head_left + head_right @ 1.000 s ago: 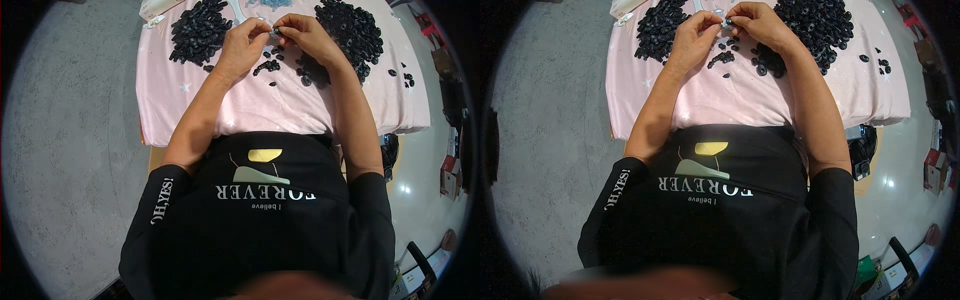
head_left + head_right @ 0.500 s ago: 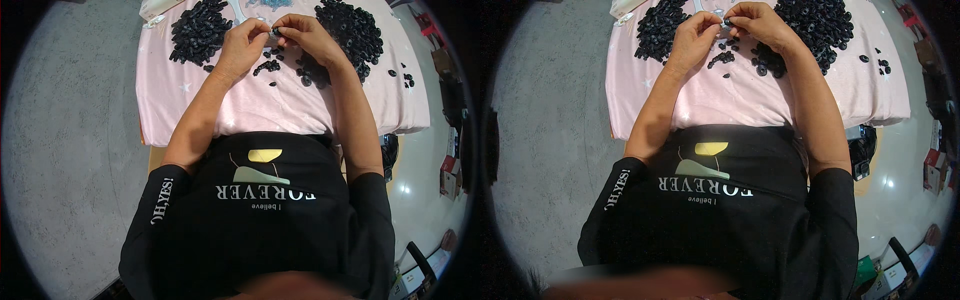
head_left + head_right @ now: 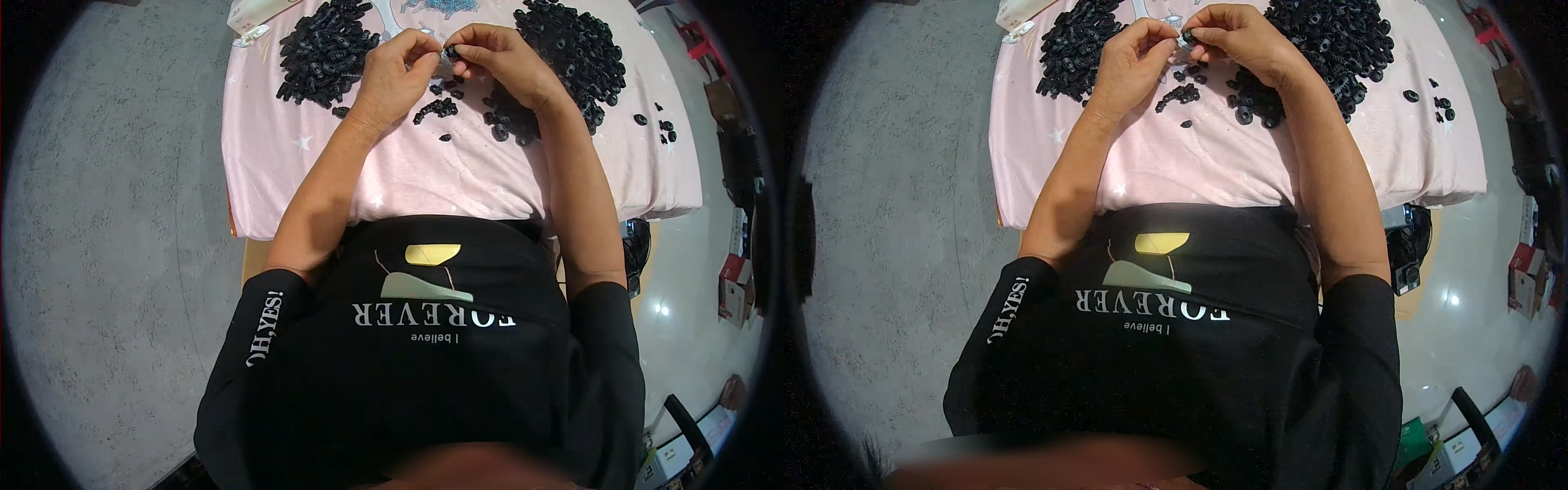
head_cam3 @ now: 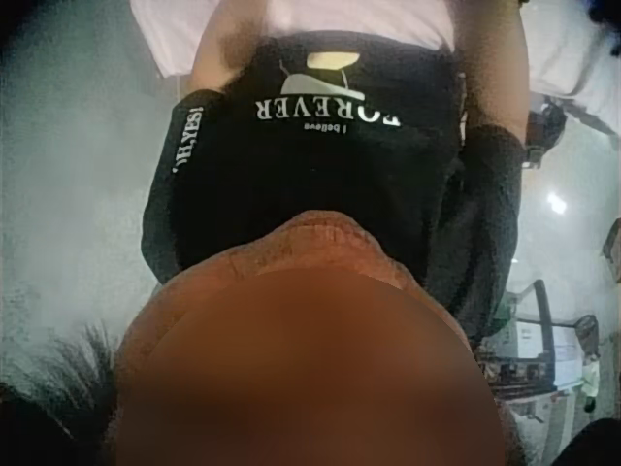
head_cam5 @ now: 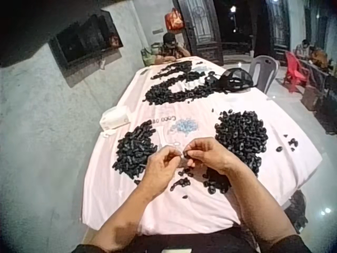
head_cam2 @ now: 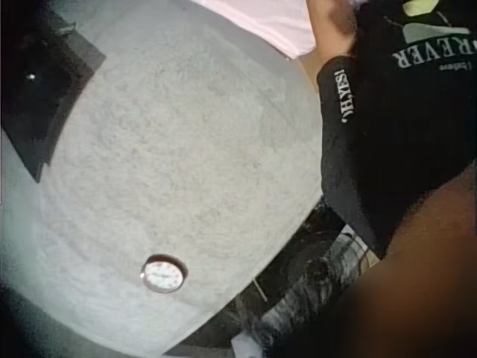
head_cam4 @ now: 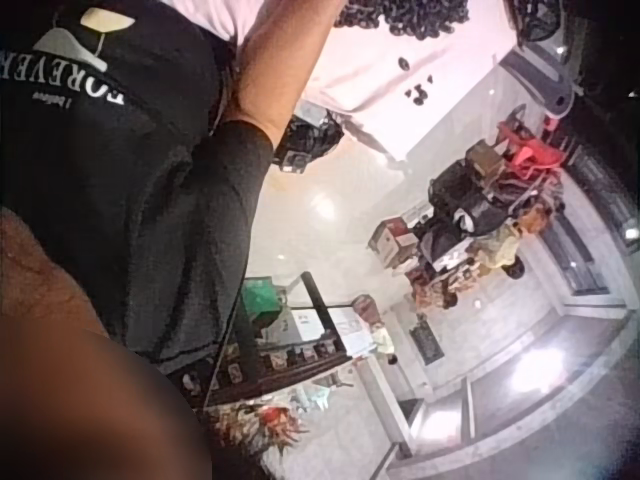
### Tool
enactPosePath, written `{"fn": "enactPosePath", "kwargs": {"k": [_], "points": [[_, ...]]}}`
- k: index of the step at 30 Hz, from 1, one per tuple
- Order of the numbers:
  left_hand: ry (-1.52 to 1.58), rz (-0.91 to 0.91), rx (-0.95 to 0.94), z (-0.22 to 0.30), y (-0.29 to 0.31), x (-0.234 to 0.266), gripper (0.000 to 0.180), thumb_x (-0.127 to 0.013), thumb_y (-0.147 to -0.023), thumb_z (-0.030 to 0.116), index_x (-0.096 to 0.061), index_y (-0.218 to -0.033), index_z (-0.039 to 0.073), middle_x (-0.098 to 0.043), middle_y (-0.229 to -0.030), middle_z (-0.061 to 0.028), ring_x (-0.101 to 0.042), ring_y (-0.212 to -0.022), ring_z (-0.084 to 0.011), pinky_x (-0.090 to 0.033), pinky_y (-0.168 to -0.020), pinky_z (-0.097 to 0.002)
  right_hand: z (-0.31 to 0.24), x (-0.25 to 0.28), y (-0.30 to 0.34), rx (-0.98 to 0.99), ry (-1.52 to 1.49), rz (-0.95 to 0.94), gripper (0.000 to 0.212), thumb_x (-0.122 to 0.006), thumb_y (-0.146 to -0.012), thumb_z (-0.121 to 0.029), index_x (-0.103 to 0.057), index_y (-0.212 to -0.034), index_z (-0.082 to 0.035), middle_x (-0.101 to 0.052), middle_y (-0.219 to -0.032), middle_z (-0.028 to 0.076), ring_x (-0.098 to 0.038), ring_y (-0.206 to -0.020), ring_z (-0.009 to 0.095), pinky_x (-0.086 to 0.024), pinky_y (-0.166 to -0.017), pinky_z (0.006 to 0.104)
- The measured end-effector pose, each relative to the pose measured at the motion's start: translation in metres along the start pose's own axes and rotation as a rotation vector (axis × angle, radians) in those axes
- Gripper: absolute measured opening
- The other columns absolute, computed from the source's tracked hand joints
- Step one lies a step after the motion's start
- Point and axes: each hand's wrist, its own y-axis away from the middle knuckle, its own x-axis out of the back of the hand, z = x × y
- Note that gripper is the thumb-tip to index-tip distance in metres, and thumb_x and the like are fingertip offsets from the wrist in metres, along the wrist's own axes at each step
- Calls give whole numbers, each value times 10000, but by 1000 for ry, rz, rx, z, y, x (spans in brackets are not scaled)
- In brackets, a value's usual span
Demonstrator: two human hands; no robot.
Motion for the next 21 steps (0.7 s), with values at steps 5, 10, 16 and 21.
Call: {"fn": "enactPosePath", "kwargs": {"k": [5,10,16,21], "points": [[-4,-4,-15,2,0,1,82,-618,-932,15,-653,-1004,1,-640,-829,9,-585,-745,-46,-476,-652,-198,4,0,0,13,-108,-10,178,-572,-1011,-121,-657,-1133,-22,-682,-888,9,-630,-774,48,-507,-737,178],[-49,-18,-53,1,0,1,85,-623,-931,23,-654,-1005,-3,-643,-831,10,-587,-747,-42,-478,-659,-197,2,-2,0,2,-57,12,178,-574,-1009,-122,-657,-1132,-23,-682,-888,8,-631,-775,47,-503,-734,176],[-83,-7,-43,0,0,-2,82,-618,-932,20,-652,-1003,-5,-647,-839,3,-591,-751,-48,-487,-667,-203,-2,-7,2,7,-5,32,178,-578,-1004,-112,-657,-1134,-19,-683,-890,7,-633,-776,44,-502,-734,171],[187,-47,53,3,0,-4,69,-604,-965,26,-605,-1022,-12,-650,-847,-18,-616,-754,-56,-499,-656,-186,0,-4,1,15,-45,6,174,-579,-1002,-104,-656,-1127,-11,-684,-902,9,-637,-780,46,-514,-748,176]]}}
